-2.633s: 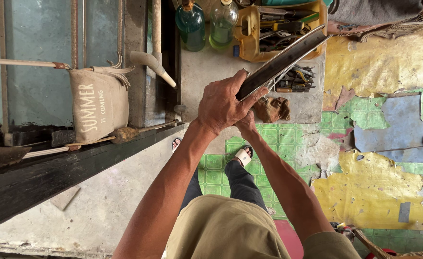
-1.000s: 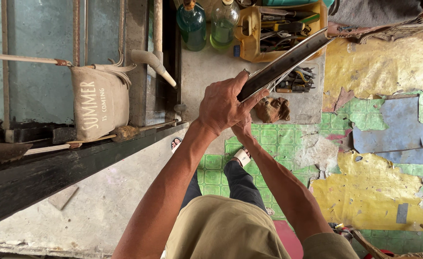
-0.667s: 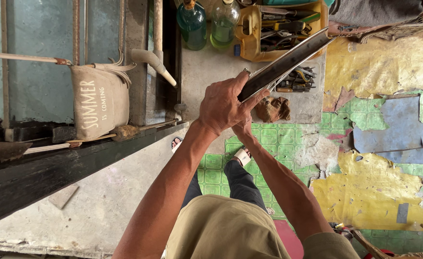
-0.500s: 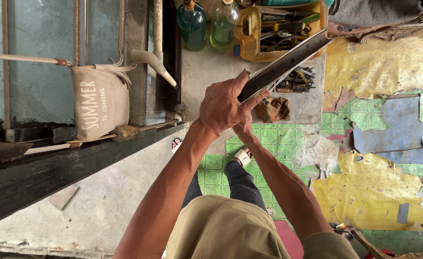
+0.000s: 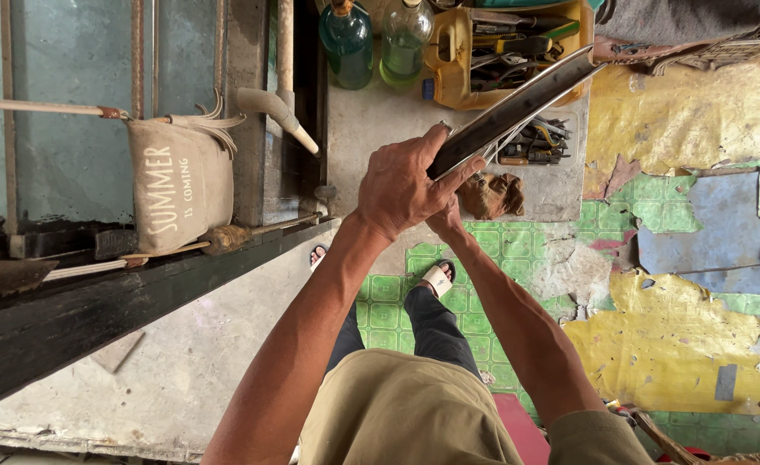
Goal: The person wipes a bicycle wheel rim with a cloth, then uses a spoke wrench to tighten the nipples on the wheel spokes. The wheel is held in one hand while the other hand turns the wrench on each spoke nipple in sequence.
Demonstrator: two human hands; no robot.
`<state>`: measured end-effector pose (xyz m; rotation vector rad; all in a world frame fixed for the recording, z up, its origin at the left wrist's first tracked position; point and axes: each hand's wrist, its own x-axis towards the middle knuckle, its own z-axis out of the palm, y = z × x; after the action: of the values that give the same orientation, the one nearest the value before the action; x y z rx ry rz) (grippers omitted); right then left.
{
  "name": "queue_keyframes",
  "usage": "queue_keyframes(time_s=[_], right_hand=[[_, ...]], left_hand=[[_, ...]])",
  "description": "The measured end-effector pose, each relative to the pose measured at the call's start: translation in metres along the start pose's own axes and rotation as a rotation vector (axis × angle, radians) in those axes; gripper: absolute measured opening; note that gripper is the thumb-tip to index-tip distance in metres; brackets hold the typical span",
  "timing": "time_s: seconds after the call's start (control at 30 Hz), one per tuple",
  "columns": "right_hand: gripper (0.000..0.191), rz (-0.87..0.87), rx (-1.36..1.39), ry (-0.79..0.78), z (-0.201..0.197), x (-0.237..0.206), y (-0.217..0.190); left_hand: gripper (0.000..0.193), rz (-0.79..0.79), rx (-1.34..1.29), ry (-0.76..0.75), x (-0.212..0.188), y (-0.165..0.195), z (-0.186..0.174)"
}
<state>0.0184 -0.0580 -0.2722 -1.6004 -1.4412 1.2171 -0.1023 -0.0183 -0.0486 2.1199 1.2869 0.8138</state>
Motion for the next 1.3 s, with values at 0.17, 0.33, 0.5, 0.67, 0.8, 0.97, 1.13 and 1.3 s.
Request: queue_keyframes(time_s=[0.17, 0.33, 0.5, 0.67, 0.8, 0.97, 1.13, 1.3], right_hand=[[0.05, -0.062, -0.248, 0.036, 0.002, 0.002, 0.002], [0.046, -0.098, -0.213, -0.047, -0.007, 0.003, 0.004], [0.052, 0.007, -0.061, 0.015, -0.006, 0.0, -0.002], [0.05, 0.176, 0.075, 0.026, -0.001, -0.001, -0.004], [0.051, 0.214, -0.009, 0.021, 0.001, -0.002, -0.003], [0.057, 0.118, 0.003, 0.042, 0.002, -0.004, -0.004], [0.059, 0.197, -0.09, 0.009, 0.0, -0.002, -0.005], [0.057, 0.126, 0.152, -0.021, -0.003, -0.003, -0.004]], left_hand=[[0.054, 0.015, -0.015, 0.012, 0.0, -0.002, 0.0], [0.055, -0.002, 0.0, -0.023, 0.0, -0.003, 0.002], [0.057, 0.024, -0.017, 0.02, -0.002, -0.004, 0.002], [0.055, 0.006, -0.006, 0.017, -0.003, -0.002, 0.002], [0.054, 0.001, -0.009, 0.014, -0.005, -0.001, 0.001], [0.053, 0.015, -0.017, 0.04, -0.005, 0.0, 0.002], [0.053, 0.034, 0.013, 0.061, -0.004, 0.0, 0.002], [0.055, 0.024, -0.013, 0.037, -0.004, -0.002, -0.001]])
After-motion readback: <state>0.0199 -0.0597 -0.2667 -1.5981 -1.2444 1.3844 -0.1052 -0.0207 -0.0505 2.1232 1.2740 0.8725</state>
